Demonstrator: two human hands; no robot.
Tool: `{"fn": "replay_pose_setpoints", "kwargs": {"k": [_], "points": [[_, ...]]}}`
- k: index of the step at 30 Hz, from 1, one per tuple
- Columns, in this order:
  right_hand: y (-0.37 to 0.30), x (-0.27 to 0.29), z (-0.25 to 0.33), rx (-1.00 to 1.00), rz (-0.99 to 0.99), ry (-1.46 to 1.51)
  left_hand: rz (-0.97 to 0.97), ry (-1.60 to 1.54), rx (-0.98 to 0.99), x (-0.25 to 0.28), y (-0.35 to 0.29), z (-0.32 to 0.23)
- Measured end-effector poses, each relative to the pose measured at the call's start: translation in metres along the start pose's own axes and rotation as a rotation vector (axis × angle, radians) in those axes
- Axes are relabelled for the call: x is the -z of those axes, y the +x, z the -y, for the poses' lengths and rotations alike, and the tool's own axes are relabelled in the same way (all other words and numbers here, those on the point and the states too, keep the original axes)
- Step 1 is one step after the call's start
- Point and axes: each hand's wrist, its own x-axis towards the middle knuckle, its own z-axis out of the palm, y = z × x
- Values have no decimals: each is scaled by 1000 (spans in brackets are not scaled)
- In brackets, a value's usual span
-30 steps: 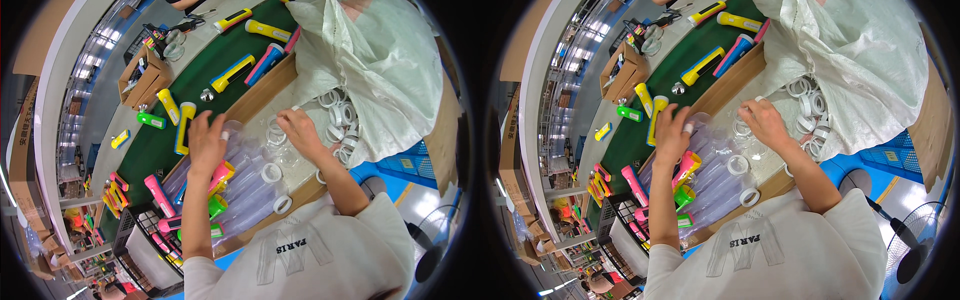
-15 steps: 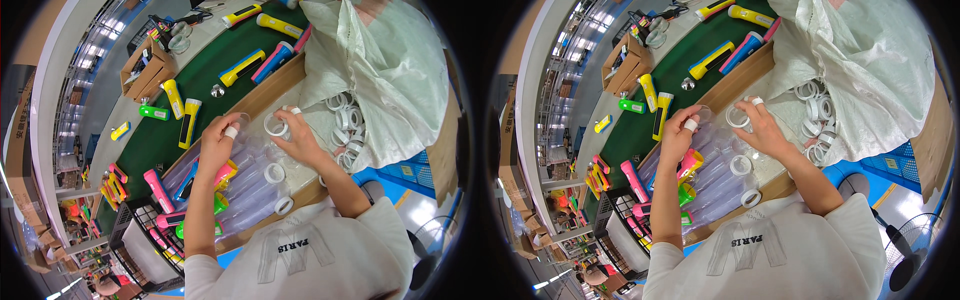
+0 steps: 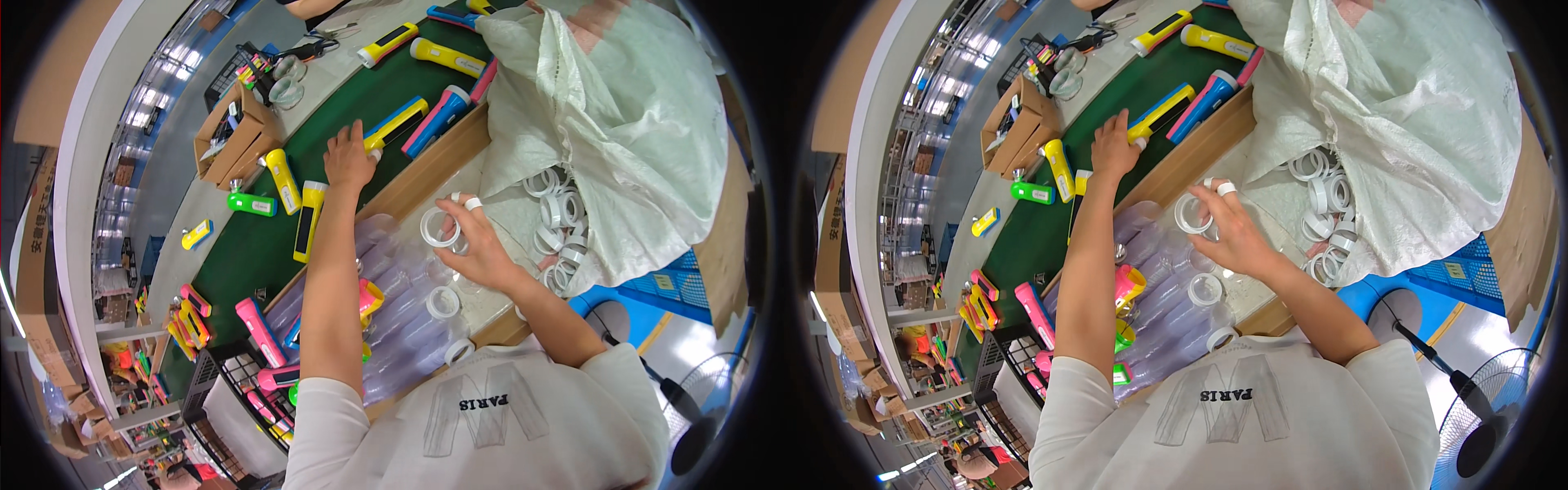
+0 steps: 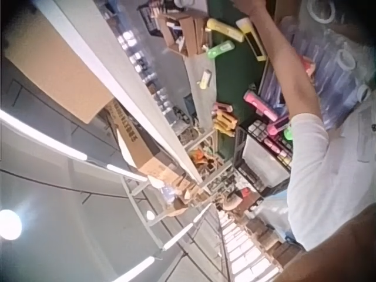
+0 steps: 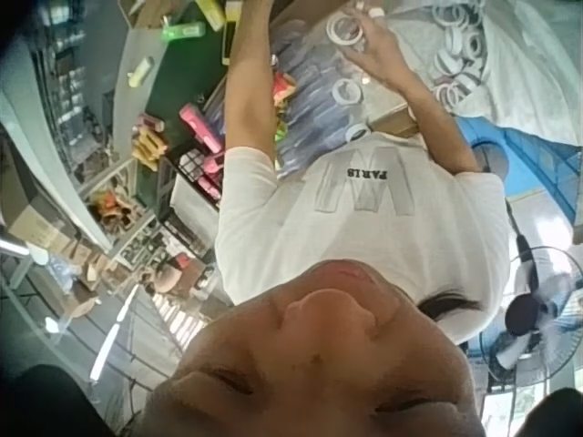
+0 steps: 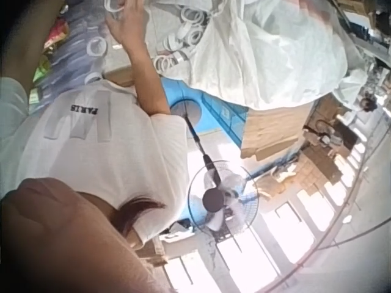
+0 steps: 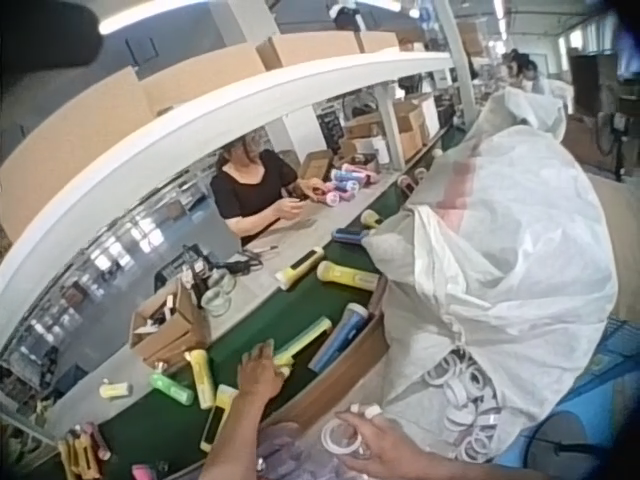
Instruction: Assembling plastic flashlights by attaching white rings to the colored bodies.
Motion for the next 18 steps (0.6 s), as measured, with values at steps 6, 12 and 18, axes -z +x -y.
{"fn": "replay_pose_setpoints", "kwargs": {"k": [6,12,18], "points": [[4,10,-2,-61,-33,56,263,-558,293,20,0,1],[0,2,-3,-137,-26,204,231,-1508,362,106,-52,-23],[-10,-6,7,-225,53,336,117,-1753,276,125,-111,-69]]}}
